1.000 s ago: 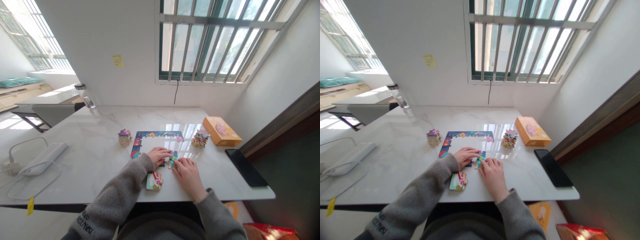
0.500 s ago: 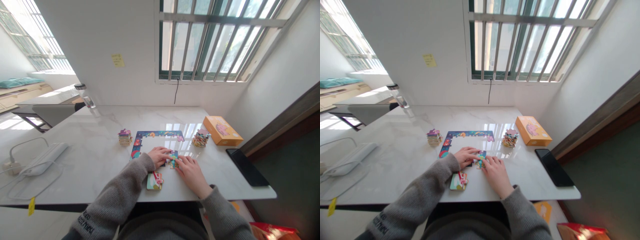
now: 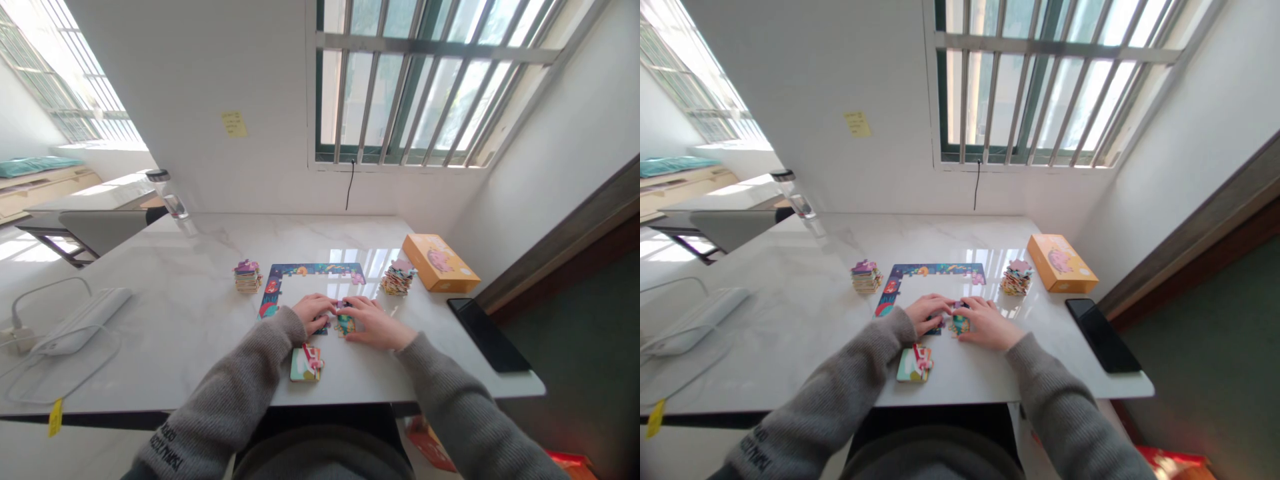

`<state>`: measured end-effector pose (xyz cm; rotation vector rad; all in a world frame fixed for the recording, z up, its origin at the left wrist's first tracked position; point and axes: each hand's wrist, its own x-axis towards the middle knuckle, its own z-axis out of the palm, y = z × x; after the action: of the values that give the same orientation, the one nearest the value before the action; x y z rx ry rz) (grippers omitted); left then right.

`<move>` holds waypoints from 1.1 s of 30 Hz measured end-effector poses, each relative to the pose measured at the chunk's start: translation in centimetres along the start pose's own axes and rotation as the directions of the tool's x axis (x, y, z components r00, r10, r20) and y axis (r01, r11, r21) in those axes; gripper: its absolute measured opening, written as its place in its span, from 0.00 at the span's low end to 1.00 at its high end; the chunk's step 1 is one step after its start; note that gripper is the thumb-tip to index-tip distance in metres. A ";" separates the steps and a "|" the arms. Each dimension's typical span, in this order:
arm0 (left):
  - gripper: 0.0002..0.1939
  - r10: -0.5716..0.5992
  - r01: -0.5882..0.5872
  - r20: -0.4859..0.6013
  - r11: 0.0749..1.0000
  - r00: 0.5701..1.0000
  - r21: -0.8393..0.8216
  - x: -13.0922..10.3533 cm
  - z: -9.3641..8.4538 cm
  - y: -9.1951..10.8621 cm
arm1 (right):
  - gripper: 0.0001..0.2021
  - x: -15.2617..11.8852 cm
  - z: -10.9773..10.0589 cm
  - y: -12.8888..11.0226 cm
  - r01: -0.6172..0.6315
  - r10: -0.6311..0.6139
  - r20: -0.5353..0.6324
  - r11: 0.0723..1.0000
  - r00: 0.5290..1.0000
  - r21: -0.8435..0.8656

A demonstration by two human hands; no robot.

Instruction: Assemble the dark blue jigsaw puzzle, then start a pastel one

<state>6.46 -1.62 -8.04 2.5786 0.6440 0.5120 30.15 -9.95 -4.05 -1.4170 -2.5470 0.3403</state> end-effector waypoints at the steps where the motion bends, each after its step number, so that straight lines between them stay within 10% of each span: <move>1: 0.15 -0.002 0.002 -0.015 1.000 1.000 0.000 0.0 0.0 -0.1 | 0.28 0.1 -0.1 0.2 -0.001 0.001 0.004 1.000 1.000 -0.001; 13: 0.13 -0.012 0.014 -0.046 0.999 0.999 0.037 -0.1 -0.3 -0.1 | 0.27 -3.2 -2.7 4.3 -0.027 0.023 0.056 0.997 0.998 0.076; 33: 0.12 -0.051 0.054 -0.051 0.998 0.997 0.045 -0.2 -0.4 -0.3 | 0.29 -1.9 -3.0 1.9 -0.029 0.043 0.111 0.992 0.993 -0.126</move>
<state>6.00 -1.33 -7.94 2.5917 0.7470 0.5517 33.54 -10.25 -1.87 -1.5309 -2.6784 0.2800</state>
